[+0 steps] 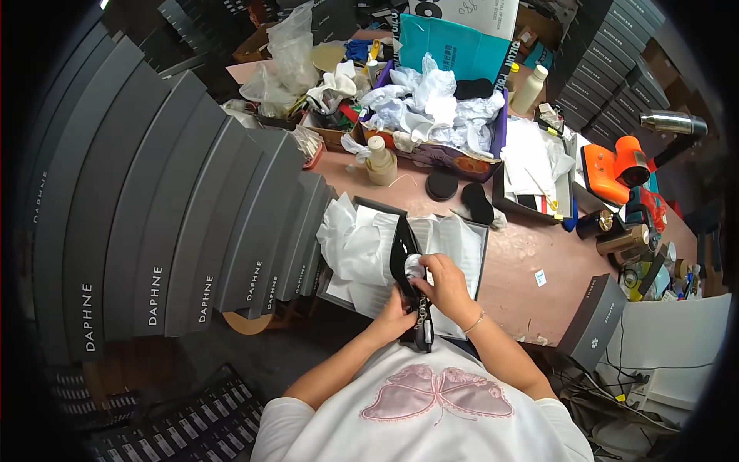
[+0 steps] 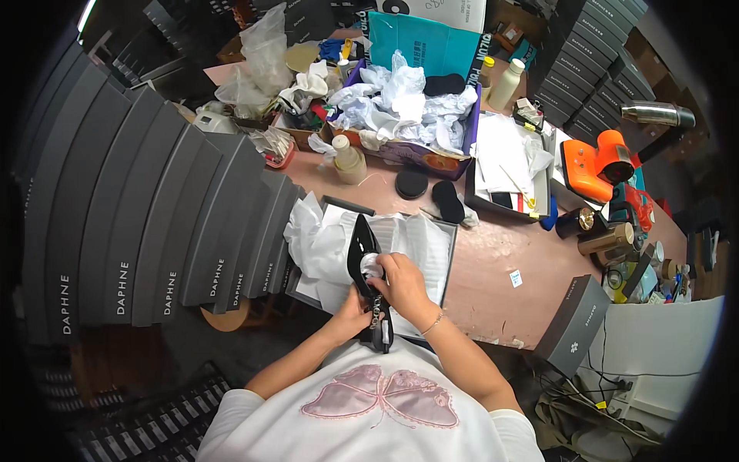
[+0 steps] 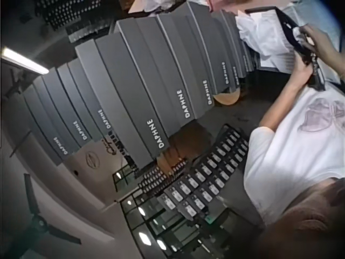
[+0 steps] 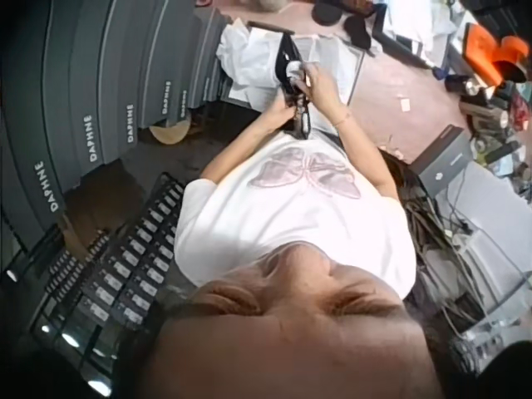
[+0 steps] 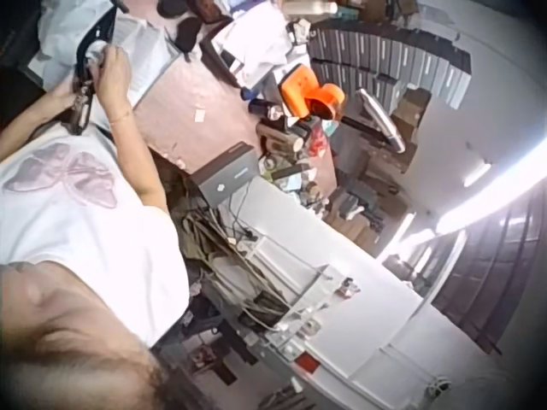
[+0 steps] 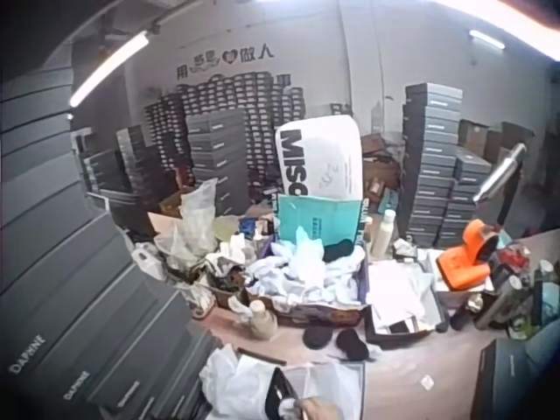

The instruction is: Packaging a pair of black high-heeled shoes into a box with protective tissue paper.

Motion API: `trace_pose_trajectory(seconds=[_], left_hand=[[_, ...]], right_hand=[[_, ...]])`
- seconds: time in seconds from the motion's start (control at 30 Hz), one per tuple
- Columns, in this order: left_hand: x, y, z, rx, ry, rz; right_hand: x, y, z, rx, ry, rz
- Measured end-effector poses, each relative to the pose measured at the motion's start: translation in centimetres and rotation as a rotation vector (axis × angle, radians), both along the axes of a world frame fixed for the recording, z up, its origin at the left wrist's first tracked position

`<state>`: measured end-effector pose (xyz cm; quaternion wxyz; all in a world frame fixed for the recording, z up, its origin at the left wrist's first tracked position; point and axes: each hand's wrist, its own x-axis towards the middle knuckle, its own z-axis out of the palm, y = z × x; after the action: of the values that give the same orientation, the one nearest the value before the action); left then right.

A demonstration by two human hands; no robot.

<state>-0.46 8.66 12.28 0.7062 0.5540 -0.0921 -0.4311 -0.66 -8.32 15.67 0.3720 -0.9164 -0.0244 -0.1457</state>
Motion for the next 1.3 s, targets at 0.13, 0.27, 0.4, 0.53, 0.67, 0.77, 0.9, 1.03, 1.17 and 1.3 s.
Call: trace_pose_trajectory(seconds=[0.13,0.27,0.4,0.53,0.67,0.77,0.9,1.03,1.17,1.3], left_hand=[[-0.9,-0.9,0.0,-0.055,0.012,0.088],[-2.4,-1.1,0.2,-0.083,0.243,0.233],[-2.1,0.5,-1.5,-0.052,0.447,0.246],[-1.5,1.8,-0.6,-0.037,0.487,0.192],[-1.7,1.5,0.8,-0.042,0.438,0.126],[-2.8,1.0,0.3,0.032,0.176,0.083],[-3.1,1.0,0.9,0.085,0.24,0.061],[-2.8,0.8,0.9,0.103,0.245,0.207],[-2.0,1.9,0.9,0.064,0.37,0.283],[-2.1,0.4,0.6,0.08,0.068,0.18]], right_hand=[[0.1,0.7,1.0,0.05,0.145,-0.061],[-2.2,-0.5,-0.6,0.607,0.413,-0.1],[-4.3,-3.1,-3.4,0.977,0.35,-0.185],[-2.3,-6.5,-7.2,0.26,0.242,-0.274],[-1.4,-3.5,-3.4,-0.04,0.063,-0.089],[-1.1,0.5,-1.6,-0.414,-0.015,0.343],[-0.2,-0.2,-4.1,-0.443,-0.066,0.37],[-2.3,-1.2,-2.2,-0.169,-0.085,0.265],[-2.5,-4.5,-1.2,-0.366,-0.079,-0.089],[-1.7,-0.9,0.0,0.239,0.246,0.163]])
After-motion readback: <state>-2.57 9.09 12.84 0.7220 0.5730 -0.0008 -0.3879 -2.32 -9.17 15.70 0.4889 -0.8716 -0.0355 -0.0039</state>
